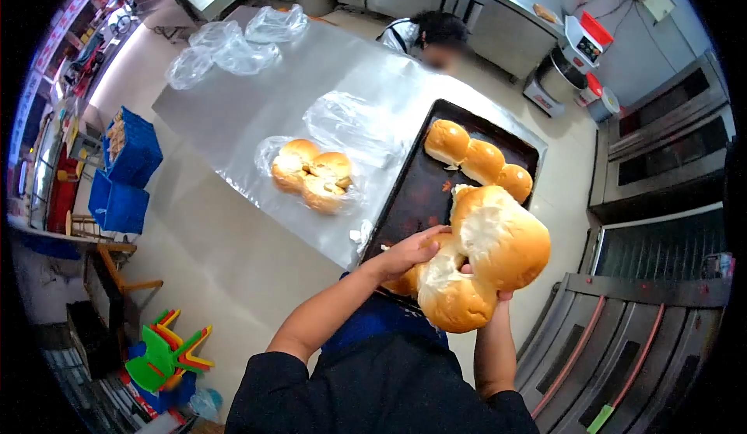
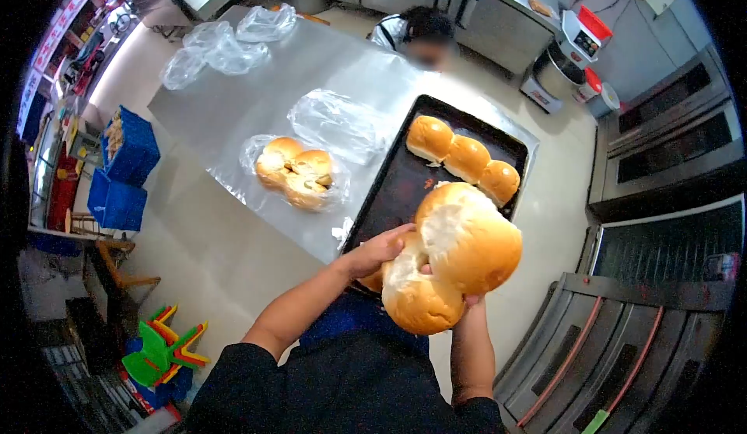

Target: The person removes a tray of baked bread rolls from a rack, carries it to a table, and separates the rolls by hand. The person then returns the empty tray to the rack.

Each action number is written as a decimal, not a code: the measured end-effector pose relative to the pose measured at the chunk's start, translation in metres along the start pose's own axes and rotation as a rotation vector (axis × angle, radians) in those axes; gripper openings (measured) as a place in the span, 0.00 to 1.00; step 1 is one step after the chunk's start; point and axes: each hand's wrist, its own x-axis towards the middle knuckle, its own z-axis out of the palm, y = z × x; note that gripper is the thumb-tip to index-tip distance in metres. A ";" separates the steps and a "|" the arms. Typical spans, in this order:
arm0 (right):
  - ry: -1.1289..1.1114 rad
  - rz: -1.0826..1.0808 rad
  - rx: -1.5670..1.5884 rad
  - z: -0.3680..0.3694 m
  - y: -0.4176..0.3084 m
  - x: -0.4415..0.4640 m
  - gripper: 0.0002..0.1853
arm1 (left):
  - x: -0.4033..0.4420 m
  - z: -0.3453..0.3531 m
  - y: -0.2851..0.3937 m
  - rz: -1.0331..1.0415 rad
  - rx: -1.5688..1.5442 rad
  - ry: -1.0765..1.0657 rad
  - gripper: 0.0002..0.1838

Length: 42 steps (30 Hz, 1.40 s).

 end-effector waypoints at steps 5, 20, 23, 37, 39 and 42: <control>0.350 -0.018 -0.308 0.007 -0.011 0.009 0.52 | 0.010 -0.021 0.009 0.033 -0.128 0.018 0.59; 0.486 -0.474 -0.800 -0.024 0.001 0.039 0.47 | 0.028 -0.039 0.024 0.609 0.004 0.424 0.81; 0.449 -0.269 -0.974 -0.003 -0.007 0.089 0.53 | 0.009 -0.099 0.093 0.567 0.231 0.375 0.78; 0.839 0.338 -0.753 -0.102 0.086 0.402 0.38 | 0.098 -0.422 0.134 -0.353 0.453 0.687 0.57; 0.857 0.288 -0.816 -0.114 0.099 0.413 0.38 | 0.096 -0.423 0.151 -0.369 0.308 0.453 0.52; 0.786 0.195 -1.007 -0.158 0.124 0.407 0.40 | 0.107 -0.456 0.089 -0.332 0.806 0.815 0.49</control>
